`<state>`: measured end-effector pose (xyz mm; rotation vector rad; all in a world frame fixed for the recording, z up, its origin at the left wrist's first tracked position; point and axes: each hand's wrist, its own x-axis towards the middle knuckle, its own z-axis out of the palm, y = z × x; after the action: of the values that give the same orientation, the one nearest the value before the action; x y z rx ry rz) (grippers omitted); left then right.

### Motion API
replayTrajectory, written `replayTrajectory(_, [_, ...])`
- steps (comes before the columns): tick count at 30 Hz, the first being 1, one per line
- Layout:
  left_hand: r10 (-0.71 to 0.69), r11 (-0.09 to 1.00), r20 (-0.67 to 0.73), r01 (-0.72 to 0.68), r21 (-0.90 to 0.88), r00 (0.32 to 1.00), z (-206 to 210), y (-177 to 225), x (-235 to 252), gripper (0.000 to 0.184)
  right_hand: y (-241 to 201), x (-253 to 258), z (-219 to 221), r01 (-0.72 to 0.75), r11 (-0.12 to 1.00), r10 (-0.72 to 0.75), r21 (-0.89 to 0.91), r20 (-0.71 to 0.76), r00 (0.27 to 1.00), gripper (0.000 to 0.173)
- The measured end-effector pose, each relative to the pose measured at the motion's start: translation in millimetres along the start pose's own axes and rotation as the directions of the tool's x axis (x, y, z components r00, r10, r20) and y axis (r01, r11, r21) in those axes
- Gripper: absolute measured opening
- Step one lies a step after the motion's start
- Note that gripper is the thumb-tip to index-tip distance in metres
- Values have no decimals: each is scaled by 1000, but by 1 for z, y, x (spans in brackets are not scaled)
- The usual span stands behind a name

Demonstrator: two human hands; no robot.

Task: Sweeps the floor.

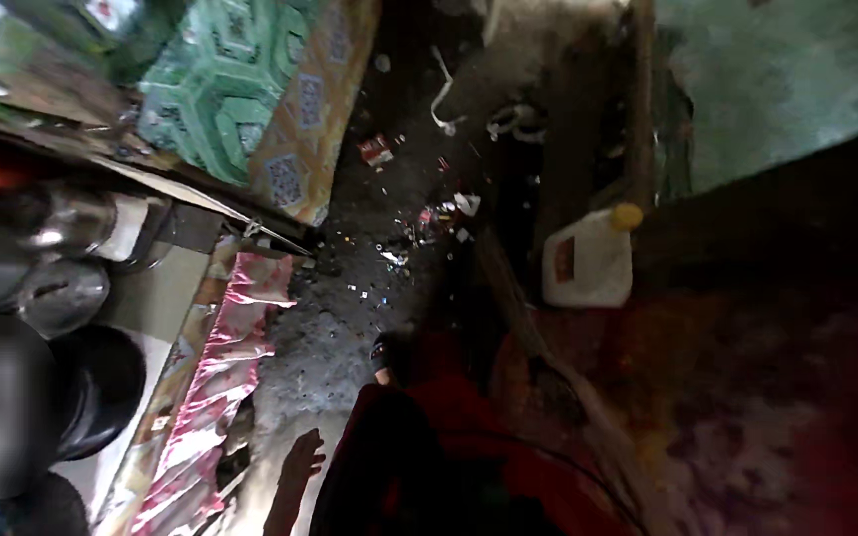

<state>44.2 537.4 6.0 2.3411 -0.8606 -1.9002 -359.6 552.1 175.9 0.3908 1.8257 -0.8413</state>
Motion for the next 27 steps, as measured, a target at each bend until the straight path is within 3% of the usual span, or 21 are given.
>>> replayTrajectory(1, [-18,998,-30,16,-55,999,11,-5,-1,45,8,42,-31,25,994,-50,110,230,972,37])
replayTrajectory(2, [-34,994,-67,27,-103,997,25,-12,-2,44,11,85,-61,2,977,-97,211,440,893,39])
replayTrajectory(6, [-13,984,-164,-17,-180,986,106,-40,-15,38,-51,140,-64,-72,950,-132,305,599,790,31])
replayTrajectory(8, [-17,998,-155,7,-65,988,158,-44,-36,38,-90,173,-49,-153,951,-99,269,732,674,33])
replayTrajectory(10, [-70,997,-130,74,32,989,203,-52,-61,42,-112,196,-29,-226,956,-4,189,774,634,42])
replayTrajectory(12, [-143,990,-155,144,-10,977,238,-61,-80,43,-120,208,-10,-327,944,178,43,767,617,52])
replayTrajectory(14, [-216,968,-172,188,-168,961,264,-70,-100,43,-115,206,9,-353,919,369,-175,694,618,46])
replayTrajectory(18, [-326,879,-188,224,-422,926,320,-121,-127,36,-43,186,17,-224,801,568,-555,587,578,34])
replayTrajectory(20, [-148,905,-292,11,-426,945,361,-158,-142,40,-5,174,14,-212,676,676,-706,480,559,29])
replayTrajectory(21, [-50,916,-390,-113,-384,920,372,-156,-156,40,14,167,15,-223,598,724,-770,399,563,27])
replayTrajectory(22, [-141,913,-331,-7,-408,933,355,-121,-181,39,32,158,16,-203,533,748,-821,345,567,25])
replayTrajectory(23, [-406,792,-6,348,-501,914,310,-62,-202,42,48,150,17,-172,473,760,-864,301,576,24])
replayTrajectory(24, [-540,682,97,503,-532,836,286,-29,-207,42,64,149,19,-174,410,780,-895,245,576,23])
replayTrajectory(25, [-561,671,93,518,-531,822,282,-21,-212,41,78,154,21,-191,351,799,-917,186,572,22])
replayTrajectory(27, [-431,810,-72,350,-471,900,316,-66,-212,39,98,179,24,-205,297,777,-933,111,619,22])
